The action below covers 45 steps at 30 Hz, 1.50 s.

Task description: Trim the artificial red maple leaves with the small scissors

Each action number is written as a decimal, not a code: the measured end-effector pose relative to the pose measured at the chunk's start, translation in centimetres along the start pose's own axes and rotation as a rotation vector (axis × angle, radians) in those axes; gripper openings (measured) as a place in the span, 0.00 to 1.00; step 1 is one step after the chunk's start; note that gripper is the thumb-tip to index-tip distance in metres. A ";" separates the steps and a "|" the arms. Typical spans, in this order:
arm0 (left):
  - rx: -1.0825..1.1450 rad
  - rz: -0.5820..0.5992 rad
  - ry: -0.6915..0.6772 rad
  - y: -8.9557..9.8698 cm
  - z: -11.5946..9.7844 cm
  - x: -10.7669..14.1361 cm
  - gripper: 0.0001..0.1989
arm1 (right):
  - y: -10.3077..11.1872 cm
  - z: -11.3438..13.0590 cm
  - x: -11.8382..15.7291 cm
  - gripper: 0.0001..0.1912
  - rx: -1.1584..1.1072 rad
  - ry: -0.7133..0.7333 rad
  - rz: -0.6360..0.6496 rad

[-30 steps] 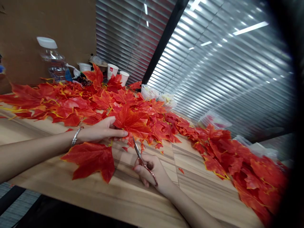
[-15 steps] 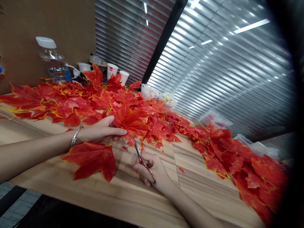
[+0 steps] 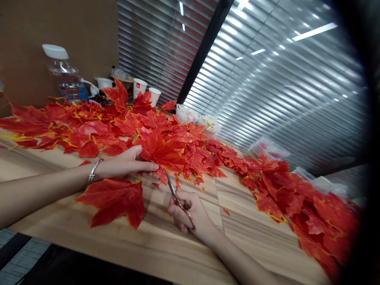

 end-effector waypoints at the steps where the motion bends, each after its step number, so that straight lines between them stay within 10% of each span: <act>1: 0.005 0.003 -0.017 0.0 0.0 0.0 0.16 | -0.1 0.1 0.0 0.18 -0.003 -0.012 -0.011; 28: 0.070 0.045 -0.094 -0.9 -0.8 0.3 0.11 | -0.2 0.3 0.0 0.22 -0.027 -0.018 -0.072; 38: 0.194 -0.235 -0.247 -2.6 -0.4 0.7 0.13 | -0.7 0.2 -0.2 0.22 -0.048 -0.037 -0.105; 45: 0.385 -0.226 -0.193 -2.7 -0.5 0.7 0.21 | -0.8 0.5 -0.2 0.21 -0.064 -0.072 -0.114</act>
Point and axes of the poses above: each hand's wrist, its own x-axis away from the middle knuckle, its own y-axis out of the back of the hand, z = x × y, the point moved 1 cm from there along -x, towards the middle knuckle, and after that the axes turned 5 degrees about y, right-handed, at the moved point
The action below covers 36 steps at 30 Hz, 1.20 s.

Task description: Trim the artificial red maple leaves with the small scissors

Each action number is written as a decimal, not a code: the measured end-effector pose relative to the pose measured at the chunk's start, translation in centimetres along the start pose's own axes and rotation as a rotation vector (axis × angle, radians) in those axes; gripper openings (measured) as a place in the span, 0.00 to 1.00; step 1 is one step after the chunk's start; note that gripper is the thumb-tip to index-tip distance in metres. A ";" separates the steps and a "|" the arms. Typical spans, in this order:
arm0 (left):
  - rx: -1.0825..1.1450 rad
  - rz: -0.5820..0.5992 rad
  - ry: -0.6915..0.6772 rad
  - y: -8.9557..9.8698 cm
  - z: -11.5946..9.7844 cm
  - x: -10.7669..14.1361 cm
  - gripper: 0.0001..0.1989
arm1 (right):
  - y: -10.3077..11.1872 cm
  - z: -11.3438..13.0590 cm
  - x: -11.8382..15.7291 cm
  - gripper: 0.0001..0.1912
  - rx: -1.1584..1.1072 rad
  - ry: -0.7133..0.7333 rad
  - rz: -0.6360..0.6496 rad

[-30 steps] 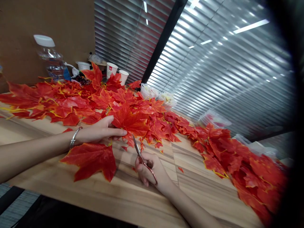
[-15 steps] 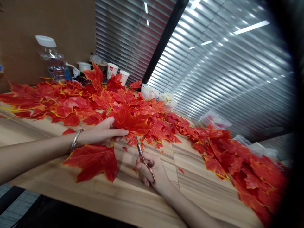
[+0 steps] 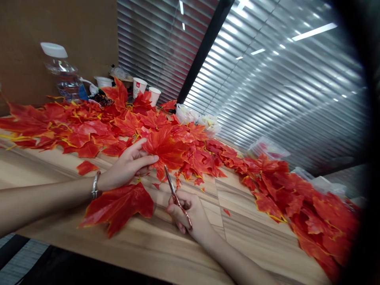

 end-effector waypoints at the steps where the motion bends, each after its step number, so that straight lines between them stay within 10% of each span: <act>1: 0.028 0.003 0.015 0.0 0.0 0.0 0.24 | 0.0 0.0 0.0 0.21 0.001 -0.007 -0.002; 15: 0.148 0.169 0.121 0.2 -0.4 -1.0 0.11 | 0.9 -1.3 0.1 0.19 -0.149 0.261 -0.060; 27: -0.109 0.289 0.183 -0.7 -0.8 0.4 0.06 | 1.3 -0.5 -0.4 0.17 -0.322 0.376 -0.442; 36: -0.011 0.254 0.174 -0.4 0.5 -0.1 0.08 | 1.3 -1.4 -1.5 0.19 -0.254 0.413 -0.264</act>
Point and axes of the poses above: each hand's wrist, its own x-axis away from the middle knuckle, its own y-axis out of the back of the hand, z = x × y, the point moved 1 cm from there along -x, towards the middle knuckle, and after that the axes turned 5 degrees about y, right-handed, at the moved point
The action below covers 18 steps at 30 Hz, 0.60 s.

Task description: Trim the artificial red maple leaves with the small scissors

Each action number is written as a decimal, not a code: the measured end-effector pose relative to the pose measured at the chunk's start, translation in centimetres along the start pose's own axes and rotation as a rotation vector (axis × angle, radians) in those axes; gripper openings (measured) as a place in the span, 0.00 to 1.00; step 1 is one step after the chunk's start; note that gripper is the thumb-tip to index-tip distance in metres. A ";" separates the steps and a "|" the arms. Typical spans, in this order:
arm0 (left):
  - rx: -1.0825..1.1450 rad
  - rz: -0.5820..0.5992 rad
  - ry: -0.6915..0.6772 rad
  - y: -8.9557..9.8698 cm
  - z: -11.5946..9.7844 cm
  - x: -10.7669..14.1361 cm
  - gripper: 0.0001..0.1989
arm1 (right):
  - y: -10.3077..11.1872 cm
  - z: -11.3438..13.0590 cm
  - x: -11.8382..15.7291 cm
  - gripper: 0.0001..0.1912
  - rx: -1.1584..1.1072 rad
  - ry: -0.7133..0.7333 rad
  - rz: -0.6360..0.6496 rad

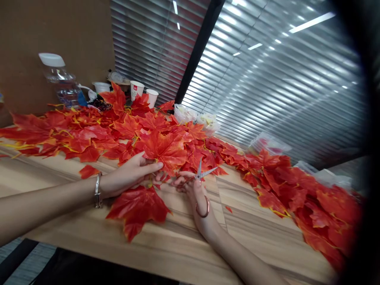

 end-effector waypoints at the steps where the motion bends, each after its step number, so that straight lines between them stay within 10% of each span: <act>1: 0.036 -0.021 -0.005 0.1 0.0 -0.1 0.08 | 0.0 -0.1 0.2 0.18 0.029 0.009 0.063; 9: 0.180 -0.236 -0.075 0.0 -0.5 -0.1 0.09 | -1.0 0.4 1.1 0.16 0.027 -0.114 0.240; 18: 0.130 -0.055 0.103 -0.7 0.8 0.4 0.20 | -0.3 0.2 0.4 0.11 0.142 -0.119 -0.010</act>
Point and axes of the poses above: each hand's wrist, its own x-axis away from the middle knuckle, its own y-axis out of the back of the hand, z = x × y, the point moved 1 cm from there along -x, towards the middle knuckle, and after that the axes turned 5 degrees about y, right-handed, at the moved point
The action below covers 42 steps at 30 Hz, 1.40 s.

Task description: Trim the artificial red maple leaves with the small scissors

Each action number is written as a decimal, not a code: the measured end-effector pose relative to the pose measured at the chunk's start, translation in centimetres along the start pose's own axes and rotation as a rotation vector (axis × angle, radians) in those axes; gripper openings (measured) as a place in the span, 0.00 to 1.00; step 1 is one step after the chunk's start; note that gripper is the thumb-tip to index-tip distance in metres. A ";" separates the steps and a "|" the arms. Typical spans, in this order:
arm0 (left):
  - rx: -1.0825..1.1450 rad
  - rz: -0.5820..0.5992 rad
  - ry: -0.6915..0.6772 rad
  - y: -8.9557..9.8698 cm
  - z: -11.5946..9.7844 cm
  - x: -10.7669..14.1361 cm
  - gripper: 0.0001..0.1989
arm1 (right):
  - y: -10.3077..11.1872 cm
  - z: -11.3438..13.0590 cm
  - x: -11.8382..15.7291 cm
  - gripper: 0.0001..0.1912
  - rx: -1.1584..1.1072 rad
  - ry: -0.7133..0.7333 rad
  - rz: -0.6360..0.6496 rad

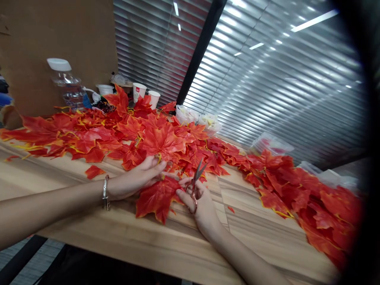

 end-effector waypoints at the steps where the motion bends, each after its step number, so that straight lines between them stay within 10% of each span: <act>1: -0.021 0.025 0.035 0.1 0.1 0.0 0.22 | 0.1 0.0 -0.1 0.11 -0.026 0.012 -0.027; 6: -0.260 0.166 0.083 0.8 0.0 -0.6 0.23 | 0.7 -0.1 -0.2 0.12 -0.078 0.050 -0.117; 18: -0.575 0.078 -0.336 1.6 -0.7 -1.1 0.06 | 1.0 -0.3 -0.1 0.17 -0.078 0.043 -0.148; 26: -0.737 0.398 -0.132 1.6 -1.8 -0.8 0.10 | 0.3 0.6 0.1 0.17 -0.078 -0.023 -0.045; 42: -0.674 0.257 -0.168 1.4 -1.6 -0.6 0.22 | 0.7 0.4 -0.3 0.18 -0.143 0.006 -0.130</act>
Point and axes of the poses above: each hand's wrist, its own x-axis away from the middle knuckle, its own y-axis out of the back of the hand, z = x × y, the point moved 1 cm from there along -x, towards the middle knuckle, and after that the axes turned 5 degrees about y, right-handed, at the moved point
